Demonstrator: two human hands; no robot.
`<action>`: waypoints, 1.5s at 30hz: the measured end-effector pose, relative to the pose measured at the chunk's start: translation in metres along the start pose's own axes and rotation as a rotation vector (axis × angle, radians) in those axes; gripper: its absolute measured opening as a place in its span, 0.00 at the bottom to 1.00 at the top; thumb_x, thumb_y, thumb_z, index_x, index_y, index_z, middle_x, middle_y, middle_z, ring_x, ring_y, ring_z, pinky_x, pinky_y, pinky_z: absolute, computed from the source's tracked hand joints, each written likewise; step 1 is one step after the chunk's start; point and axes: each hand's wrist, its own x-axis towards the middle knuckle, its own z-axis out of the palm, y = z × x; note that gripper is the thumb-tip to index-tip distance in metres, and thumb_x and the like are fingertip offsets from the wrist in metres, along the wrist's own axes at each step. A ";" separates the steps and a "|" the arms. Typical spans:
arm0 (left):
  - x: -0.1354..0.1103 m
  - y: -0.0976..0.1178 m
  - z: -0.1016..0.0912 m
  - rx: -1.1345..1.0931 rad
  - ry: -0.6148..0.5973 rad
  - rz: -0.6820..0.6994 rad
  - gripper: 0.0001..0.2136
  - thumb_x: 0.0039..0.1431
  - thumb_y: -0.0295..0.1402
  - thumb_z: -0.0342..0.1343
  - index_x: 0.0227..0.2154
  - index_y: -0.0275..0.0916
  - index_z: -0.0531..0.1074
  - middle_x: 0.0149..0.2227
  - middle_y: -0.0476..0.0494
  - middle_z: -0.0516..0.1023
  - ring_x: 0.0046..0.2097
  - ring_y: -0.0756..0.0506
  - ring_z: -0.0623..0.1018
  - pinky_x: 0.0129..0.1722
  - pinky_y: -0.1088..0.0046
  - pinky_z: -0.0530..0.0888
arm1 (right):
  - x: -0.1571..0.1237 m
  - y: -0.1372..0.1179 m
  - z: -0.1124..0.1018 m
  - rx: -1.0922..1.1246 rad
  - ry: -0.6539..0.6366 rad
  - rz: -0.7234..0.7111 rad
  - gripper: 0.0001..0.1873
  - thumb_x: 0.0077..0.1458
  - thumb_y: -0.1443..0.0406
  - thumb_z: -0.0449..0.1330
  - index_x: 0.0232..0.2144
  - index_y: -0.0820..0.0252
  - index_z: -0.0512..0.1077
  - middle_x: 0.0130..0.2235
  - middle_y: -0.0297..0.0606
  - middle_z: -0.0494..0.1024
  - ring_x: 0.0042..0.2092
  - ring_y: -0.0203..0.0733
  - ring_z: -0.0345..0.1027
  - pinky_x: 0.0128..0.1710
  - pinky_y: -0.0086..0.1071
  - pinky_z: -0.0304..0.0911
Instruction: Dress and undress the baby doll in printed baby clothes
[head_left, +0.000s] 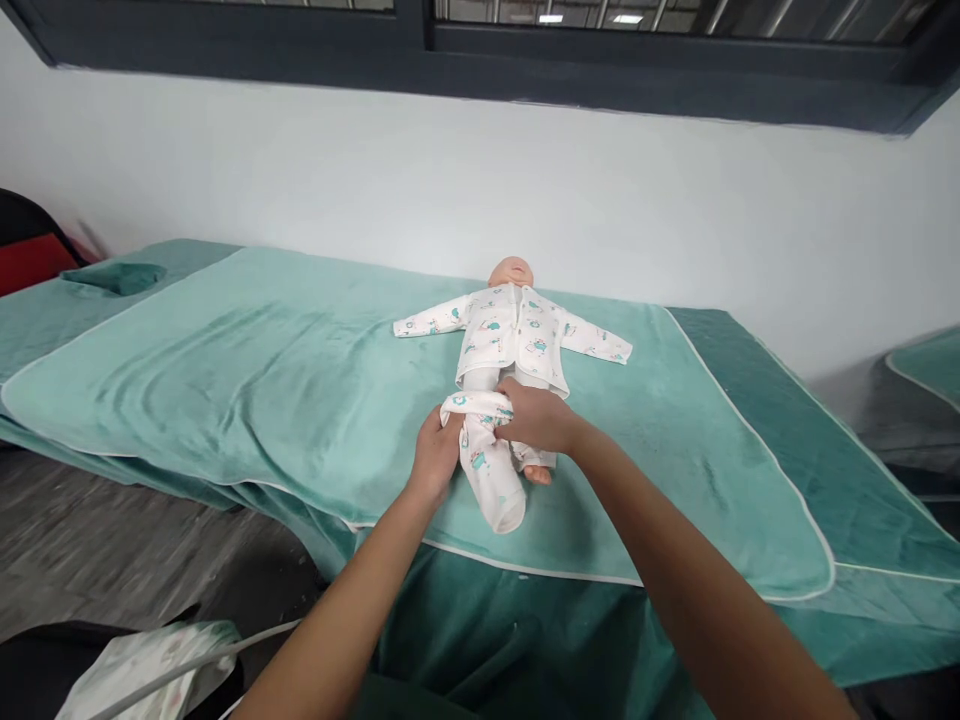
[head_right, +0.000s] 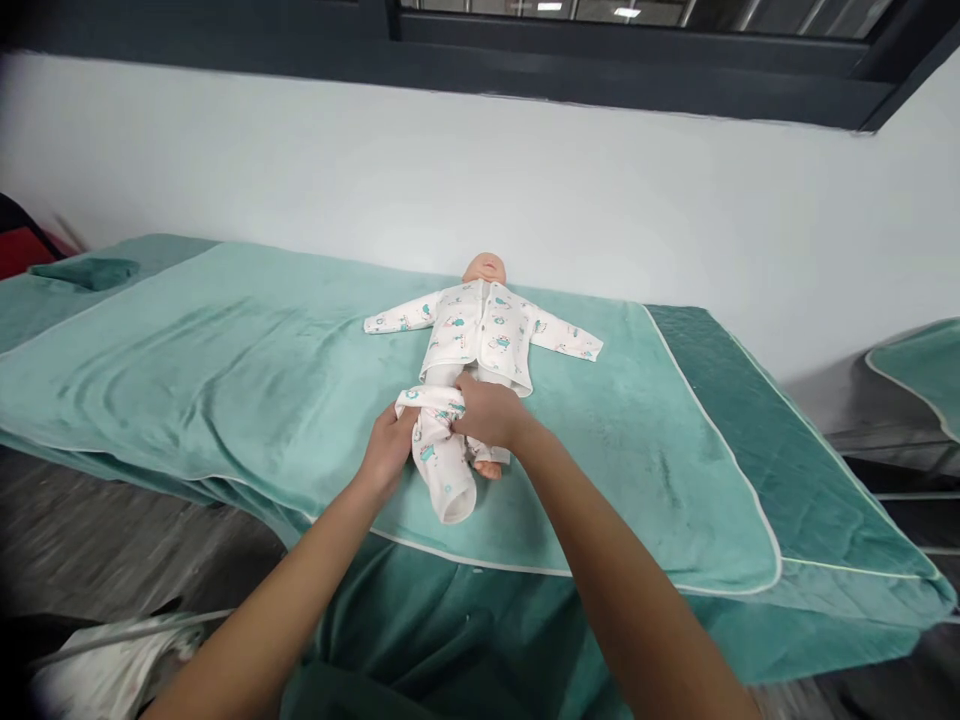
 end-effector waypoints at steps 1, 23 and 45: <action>0.002 0.002 0.001 0.008 -0.003 0.003 0.16 0.54 0.46 0.61 0.32 0.36 0.74 0.32 0.46 0.76 0.34 0.48 0.71 0.32 0.74 0.68 | 0.002 -0.001 0.002 -0.052 0.017 -0.005 0.23 0.51 0.59 0.65 0.49 0.58 0.68 0.45 0.41 0.81 0.45 0.51 0.75 0.35 0.32 0.58; 0.117 0.017 0.019 0.293 -0.042 0.422 0.07 0.49 0.32 0.53 0.19 0.39 0.63 0.21 0.52 0.64 0.29 0.49 0.62 0.30 0.73 0.59 | 0.021 -0.004 -0.001 0.346 0.121 0.162 0.07 0.55 0.66 0.53 0.36 0.56 0.70 0.24 0.32 0.77 0.25 0.41 0.72 0.30 0.31 0.62; 0.088 0.041 -0.018 -0.075 -0.158 0.134 0.15 0.49 0.45 0.63 0.32 0.38 0.76 0.35 0.42 0.77 0.37 0.46 0.75 0.38 0.69 0.71 | 0.004 0.039 0.007 0.319 0.861 0.091 0.08 0.62 0.59 0.55 0.41 0.56 0.65 0.46 0.42 0.69 0.42 0.43 0.67 0.44 0.37 0.64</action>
